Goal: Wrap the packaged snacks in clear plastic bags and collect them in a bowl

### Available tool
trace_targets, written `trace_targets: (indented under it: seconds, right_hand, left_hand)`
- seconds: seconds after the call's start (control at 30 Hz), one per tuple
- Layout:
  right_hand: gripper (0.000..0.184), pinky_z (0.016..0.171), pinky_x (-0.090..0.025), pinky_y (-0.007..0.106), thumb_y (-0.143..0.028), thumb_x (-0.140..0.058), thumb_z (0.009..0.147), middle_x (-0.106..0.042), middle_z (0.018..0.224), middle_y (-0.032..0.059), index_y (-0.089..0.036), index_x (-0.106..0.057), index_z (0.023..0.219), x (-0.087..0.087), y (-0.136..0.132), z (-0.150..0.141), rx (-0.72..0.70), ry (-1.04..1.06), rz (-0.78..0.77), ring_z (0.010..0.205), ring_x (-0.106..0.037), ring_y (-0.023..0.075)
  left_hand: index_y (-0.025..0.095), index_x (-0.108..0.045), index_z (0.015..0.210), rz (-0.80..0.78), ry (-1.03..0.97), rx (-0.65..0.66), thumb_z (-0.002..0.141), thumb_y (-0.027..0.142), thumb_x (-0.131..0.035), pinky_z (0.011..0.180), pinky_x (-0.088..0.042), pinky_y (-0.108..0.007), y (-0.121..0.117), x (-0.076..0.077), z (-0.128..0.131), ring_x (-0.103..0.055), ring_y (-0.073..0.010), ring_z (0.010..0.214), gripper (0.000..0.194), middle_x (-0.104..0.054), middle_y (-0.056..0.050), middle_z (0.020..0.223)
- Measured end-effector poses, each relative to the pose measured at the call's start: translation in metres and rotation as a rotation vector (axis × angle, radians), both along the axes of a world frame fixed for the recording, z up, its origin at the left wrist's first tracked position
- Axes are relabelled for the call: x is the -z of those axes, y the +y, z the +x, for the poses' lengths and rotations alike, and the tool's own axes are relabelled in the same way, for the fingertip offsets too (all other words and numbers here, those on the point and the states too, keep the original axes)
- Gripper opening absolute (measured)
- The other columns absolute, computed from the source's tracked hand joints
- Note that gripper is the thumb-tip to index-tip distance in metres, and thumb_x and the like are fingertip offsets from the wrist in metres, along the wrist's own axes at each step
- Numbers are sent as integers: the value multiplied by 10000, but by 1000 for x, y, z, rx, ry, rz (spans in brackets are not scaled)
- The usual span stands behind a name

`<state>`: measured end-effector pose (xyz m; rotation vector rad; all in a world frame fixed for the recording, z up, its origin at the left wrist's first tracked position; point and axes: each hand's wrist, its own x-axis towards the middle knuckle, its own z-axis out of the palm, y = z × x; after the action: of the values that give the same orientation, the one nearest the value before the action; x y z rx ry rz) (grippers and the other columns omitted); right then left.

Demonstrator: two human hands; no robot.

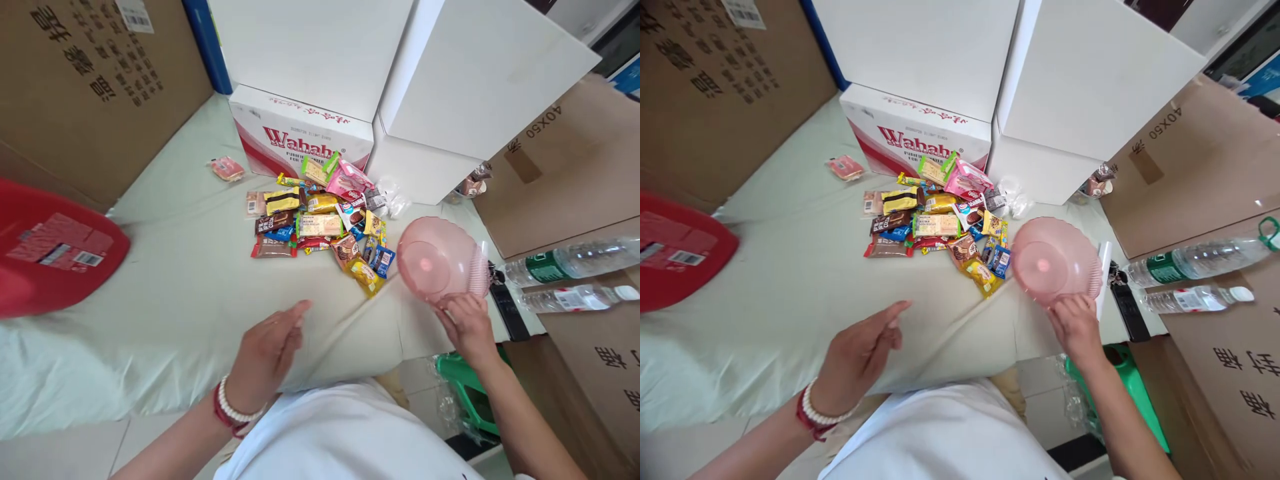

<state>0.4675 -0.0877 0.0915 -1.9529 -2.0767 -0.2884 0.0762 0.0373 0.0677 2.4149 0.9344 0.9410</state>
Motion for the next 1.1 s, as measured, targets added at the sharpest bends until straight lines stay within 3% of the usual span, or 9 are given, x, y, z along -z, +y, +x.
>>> trace_targets:
  seconds: [0.07, 0.17, 0.33, 0.5, 0.6, 0.7, 0.8, 0.93, 1.1]
  right_hand:
    - [153, 797, -426, 441, -303, -592, 948, -722, 790, 51, -259, -654, 815, 15, 17, 39, 116, -42, 8, 796, -659, 272]
    - [204, 818, -433, 442, -353, -550, 930, -719, 781, 79, -246, -671, 806, 36, 53, 83, 220, -25, -42, 833, -659, 299]
    - [225, 889, -458, 467, -350, -550, 889, -726, 890, 130, -198, -714, 914, 47, 113, 107, 332, 14, -198, 944, -652, 329]
    - [468, 1006, -458, 497, -440, -607, 896, -637, 1316, 177, -191, -663, 1287, 15, 160, 73, 214, 38, -95, 1205, -568, 363]
    - [359, 961, -491, 416, -367, -465, 981, -712, 1155, 132, -189, -706, 1179, 5, 204, 38, 205, 176, -22, 1071, -643, 289]
    - [271, 873, -509, 372, -308, -523, 926, -763, 1016, 108, -185, -745, 1022, 17, 257, 8, 385, 288, -154, 955, -682, 272]
    - [316, 829, -508, 370, -374, -598, 889, -764, 1082, 145, -170, -740, 1084, 36, 298, -8, 536, 329, -201, 984, -686, 305]
    - [314, 836, -501, 389, -334, -568, 902, -751, 1110, 168, -171, -740, 1108, 41, 306, -10, 564, 324, -193, 1007, -679, 329]
    - [330, 911, -490, 420, -298, -476, 934, -717, 1123, 164, -175, -750, 1069, 20, 278, 15, 504, 208, 17, 1010, -654, 304]
  left_hand:
    - [207, -473, 1444, -27, 53, -123, 961, 74, -358, 626, -530, -219, 2, 15, -22, -645, -123, 619, 514, -633, 42, 687]
    - [210, -516, 1389, 27, 114, -213, 900, 50, -371, 717, -558, -294, 0, 38, -59, -683, -178, 815, 535, -703, -39, 923]
    - [216, -634, 919, 135, 210, -306, 846, 74, -444, 789, -541, -401, -13, 69, -111, -636, -258, 927, 249, -676, -94, 1029]
    - [226, -603, 835, 194, 182, -384, 822, 80, -528, 791, -526, -398, -22, 92, -124, -632, -243, 845, 165, -665, -64, 891]
    - [230, -595, 818, 295, 180, -462, 789, 58, -539, 804, -531, -395, -24, 98, -119, -645, -237, 836, 184, -672, -46, 866]
    - [230, -596, 817, 341, 192, -494, 776, 60, -544, 805, -541, -382, -25, 100, -115, -652, -225, 819, 183, -676, -38, 856]
    - [227, -600, 824, 345, 194, -484, 780, 60, -544, 801, -535, -377, -26, 99, -115, -653, -223, 815, 182, -678, -48, 847]
    - [229, -596, 842, 329, 181, -472, 794, 50, -540, 797, -532, -376, -28, 98, -118, -645, -226, 826, 193, -670, -55, 852]
    - [228, -616, 846, 303, 156, -466, 788, 55, -541, 829, -541, -379, -29, 101, -119, -660, -223, 843, 197, -683, -53, 866]
